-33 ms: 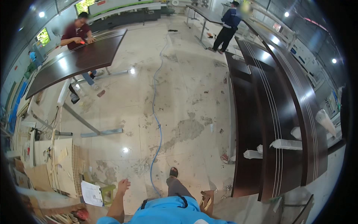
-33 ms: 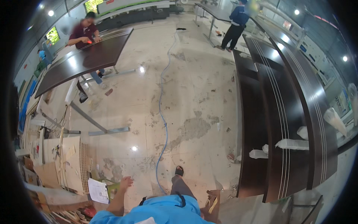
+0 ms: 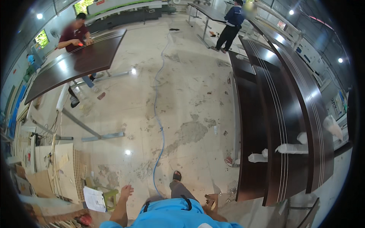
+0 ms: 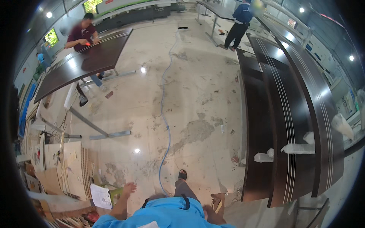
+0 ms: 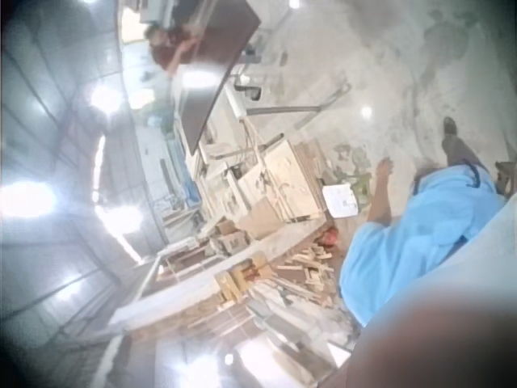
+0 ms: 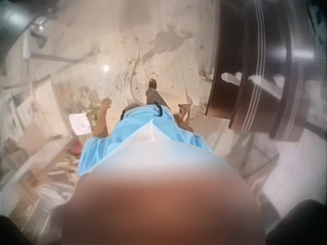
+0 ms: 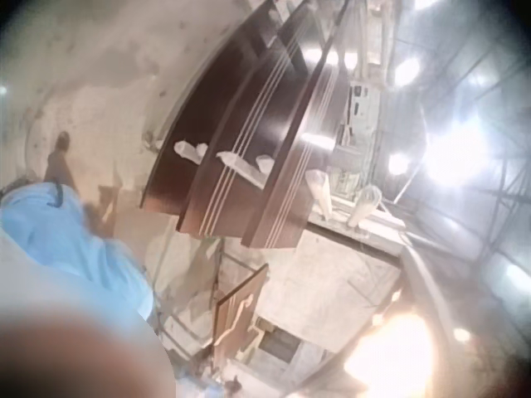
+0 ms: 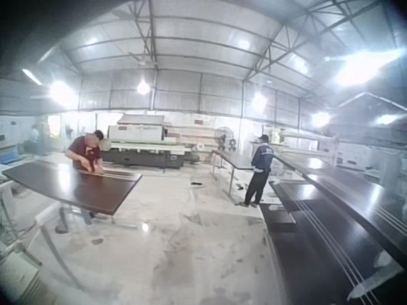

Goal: The person aligns and presses thin white wood veneer strips into grooves on a large wooden tabletop, then uses a rubber mallet and a small wooden block to tap the strips flush. The person wipes the surface with a cloth and continues adjusting the veneer strips along the tabletop.

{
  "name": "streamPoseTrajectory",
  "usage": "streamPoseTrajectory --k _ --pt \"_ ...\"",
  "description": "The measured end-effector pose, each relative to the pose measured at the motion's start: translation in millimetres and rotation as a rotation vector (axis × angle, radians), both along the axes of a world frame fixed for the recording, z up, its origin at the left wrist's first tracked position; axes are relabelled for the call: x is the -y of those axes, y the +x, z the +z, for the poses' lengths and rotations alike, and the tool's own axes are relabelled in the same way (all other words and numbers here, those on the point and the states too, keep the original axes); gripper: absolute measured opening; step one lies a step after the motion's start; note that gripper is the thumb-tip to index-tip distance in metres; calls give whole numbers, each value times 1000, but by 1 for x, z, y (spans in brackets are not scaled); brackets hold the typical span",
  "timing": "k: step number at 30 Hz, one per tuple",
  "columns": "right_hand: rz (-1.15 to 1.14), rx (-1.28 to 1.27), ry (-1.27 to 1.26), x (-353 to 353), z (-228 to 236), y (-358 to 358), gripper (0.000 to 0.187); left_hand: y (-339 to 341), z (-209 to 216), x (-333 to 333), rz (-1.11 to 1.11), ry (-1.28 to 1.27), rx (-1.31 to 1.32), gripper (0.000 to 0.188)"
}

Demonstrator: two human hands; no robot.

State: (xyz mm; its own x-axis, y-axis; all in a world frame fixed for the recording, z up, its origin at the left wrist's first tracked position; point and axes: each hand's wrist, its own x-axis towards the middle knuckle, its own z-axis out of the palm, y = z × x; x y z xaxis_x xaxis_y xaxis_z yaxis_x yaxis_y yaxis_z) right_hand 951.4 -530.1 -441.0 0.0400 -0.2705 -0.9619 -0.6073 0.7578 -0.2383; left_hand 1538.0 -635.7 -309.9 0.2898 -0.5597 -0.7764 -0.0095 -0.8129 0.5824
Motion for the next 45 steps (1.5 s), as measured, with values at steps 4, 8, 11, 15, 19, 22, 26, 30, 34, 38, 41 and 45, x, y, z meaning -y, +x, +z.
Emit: streamPoseTrajectory --k 4,8,11,15,19,22,26,30,34,38,41,45 --pt "-335 0 -489 292 27 26 30 -8 -8 71 -80 218 -30 42" --pt "-510 296 -785 575 110 29 37 2 -43 172 -36 293 -53 42" --pt "-492 223 -847 677 149 10 35 5 -73 270 91 300 -135 42" --pt "-856 -59 -674 689 143 -8 29 14 -90 495 -50 354 -75 37" --pt "-856 -217 -238 597 125 17 25 -5 -70 771 -287 2 -50 38" --pt "-868 -288 124 593 113 39 25 -32 -44 966 -391 -181 -37 42" --pt "-975 -212 208 706 83 28 26 -62 -6 1147 -404 -401 -25 44" --pt "-912 -127 59 886 57 -6 28 -77 11 1226 -217 -185 52 42" --pt "-974 -111 -424 1179 71 -76 30 -87 -9 1243 -362 84 -47 39" --pt "-742 13 -839 1506 157 -160 35 -117 -34 1282 -520 217 27 35" --pt "-708 36 -984 1651 221 -198 36 -145 -43 1353 -552 228 65 31" --pt "-760 -26 -949 1728 217 -245 35 -185 -60 1517 -298 269 -77 25"
